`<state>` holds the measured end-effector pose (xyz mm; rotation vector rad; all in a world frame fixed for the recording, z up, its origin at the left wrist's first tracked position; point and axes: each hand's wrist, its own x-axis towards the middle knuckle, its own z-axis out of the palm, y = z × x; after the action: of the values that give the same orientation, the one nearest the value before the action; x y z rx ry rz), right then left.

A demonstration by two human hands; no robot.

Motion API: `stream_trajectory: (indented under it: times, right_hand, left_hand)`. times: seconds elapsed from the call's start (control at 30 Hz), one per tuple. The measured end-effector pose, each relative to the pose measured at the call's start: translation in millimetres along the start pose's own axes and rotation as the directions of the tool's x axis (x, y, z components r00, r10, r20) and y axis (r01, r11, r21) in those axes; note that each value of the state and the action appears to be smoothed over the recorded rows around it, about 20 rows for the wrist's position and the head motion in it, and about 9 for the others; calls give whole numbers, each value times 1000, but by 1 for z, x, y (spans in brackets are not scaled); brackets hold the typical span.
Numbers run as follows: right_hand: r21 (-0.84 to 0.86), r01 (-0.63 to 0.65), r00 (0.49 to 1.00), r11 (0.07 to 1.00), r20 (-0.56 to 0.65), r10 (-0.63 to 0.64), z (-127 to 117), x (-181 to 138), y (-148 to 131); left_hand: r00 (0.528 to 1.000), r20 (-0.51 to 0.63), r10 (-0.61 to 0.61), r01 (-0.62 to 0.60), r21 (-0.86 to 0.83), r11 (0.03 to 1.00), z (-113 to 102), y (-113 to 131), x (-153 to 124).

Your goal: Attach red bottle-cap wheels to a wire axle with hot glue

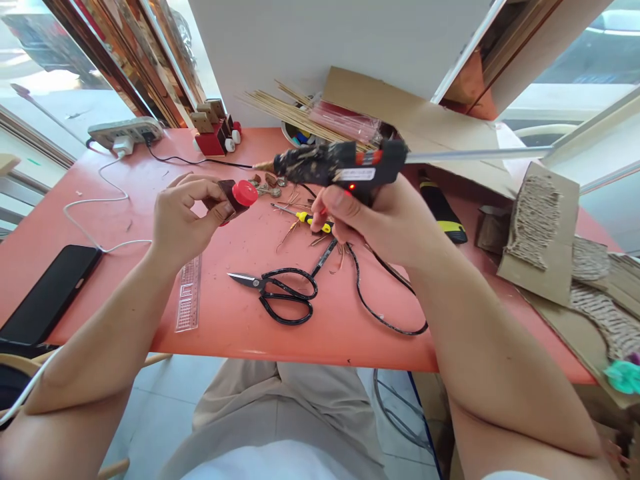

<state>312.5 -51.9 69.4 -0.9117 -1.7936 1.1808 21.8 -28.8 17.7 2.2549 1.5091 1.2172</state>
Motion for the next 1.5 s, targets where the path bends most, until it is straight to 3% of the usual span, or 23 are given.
stream_trajectory:
  times: [0.23, 0.47, 0.83, 1.5]
  right_hand:
    - [-120, -36, 998, 992, 43, 41, 10, -1, -1]
    - [-142, -18, 1000, 990, -22, 15, 11, -2, 9]
    - [-336, 5, 998, 942, -51, -23, 13, 1, -2]
    - [-368, 17, 997, 930, -66, -45, 13, 1, 1]
  left_hand:
    - [996, -82, 40, -35, 63, 997, 0, 4, -3]
    - [989, -133, 63, -52, 90, 995, 3, 7, -6]
    - [990, -129, 54, -44, 76, 996, 0, 11, -7]
    - [990, -130, 51, -41, 80, 996, 0, 10, -7]
